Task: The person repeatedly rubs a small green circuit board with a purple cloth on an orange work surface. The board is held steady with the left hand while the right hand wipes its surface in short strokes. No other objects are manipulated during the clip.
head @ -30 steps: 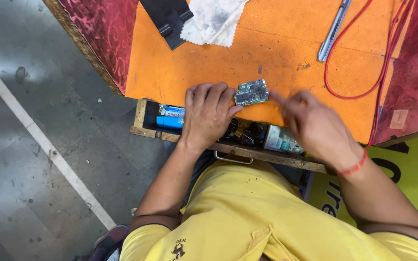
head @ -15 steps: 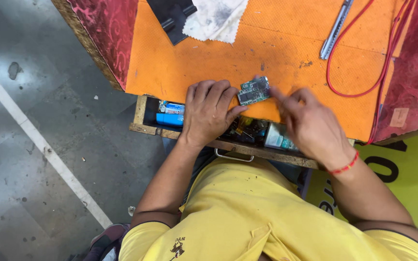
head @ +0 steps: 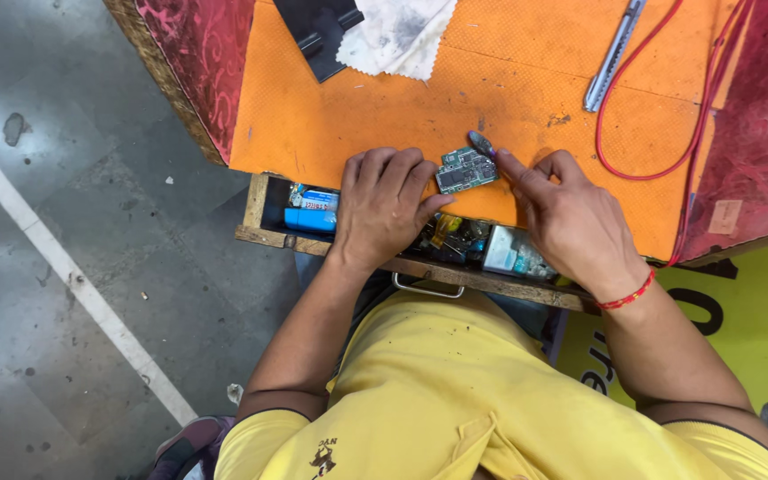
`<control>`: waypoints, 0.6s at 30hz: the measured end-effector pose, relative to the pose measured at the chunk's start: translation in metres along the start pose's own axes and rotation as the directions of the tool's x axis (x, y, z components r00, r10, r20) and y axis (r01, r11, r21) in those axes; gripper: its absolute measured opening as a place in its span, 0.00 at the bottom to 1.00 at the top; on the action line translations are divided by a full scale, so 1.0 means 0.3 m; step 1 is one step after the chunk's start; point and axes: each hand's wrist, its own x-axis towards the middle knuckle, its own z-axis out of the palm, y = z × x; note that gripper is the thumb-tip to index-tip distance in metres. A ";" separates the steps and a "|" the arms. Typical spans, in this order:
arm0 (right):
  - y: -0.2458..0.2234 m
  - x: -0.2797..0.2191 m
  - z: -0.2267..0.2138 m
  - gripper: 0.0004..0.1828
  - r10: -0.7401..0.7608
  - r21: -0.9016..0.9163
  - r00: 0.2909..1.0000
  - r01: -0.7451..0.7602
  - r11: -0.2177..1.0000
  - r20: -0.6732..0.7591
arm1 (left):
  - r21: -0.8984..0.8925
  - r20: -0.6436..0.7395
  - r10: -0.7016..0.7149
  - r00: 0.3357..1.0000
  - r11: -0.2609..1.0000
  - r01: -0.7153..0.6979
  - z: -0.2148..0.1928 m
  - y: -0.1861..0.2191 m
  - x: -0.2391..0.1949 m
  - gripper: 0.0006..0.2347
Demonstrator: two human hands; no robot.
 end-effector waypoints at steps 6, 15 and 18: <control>0.018 -0.012 0.015 0.30 -0.046 -0.007 0.999 0.045 0.999 -0.028 | -0.011 -0.007 0.002 1.000 1.000 -0.003 -0.004 0.001 -0.009 0.17; 0.019 -0.024 0.024 0.33 -0.120 0.091 0.993 0.120 0.989 -0.006 | -0.019 0.005 -0.006 1.000 1.000 0.006 -0.008 -0.003 0.001 0.17; 0.002 0.000 0.030 0.28 -0.136 0.152 0.983 0.116 0.981 0.126 | -0.016 0.006 -0.017 1.000 1.000 0.017 -0.015 -0.007 0.003 0.17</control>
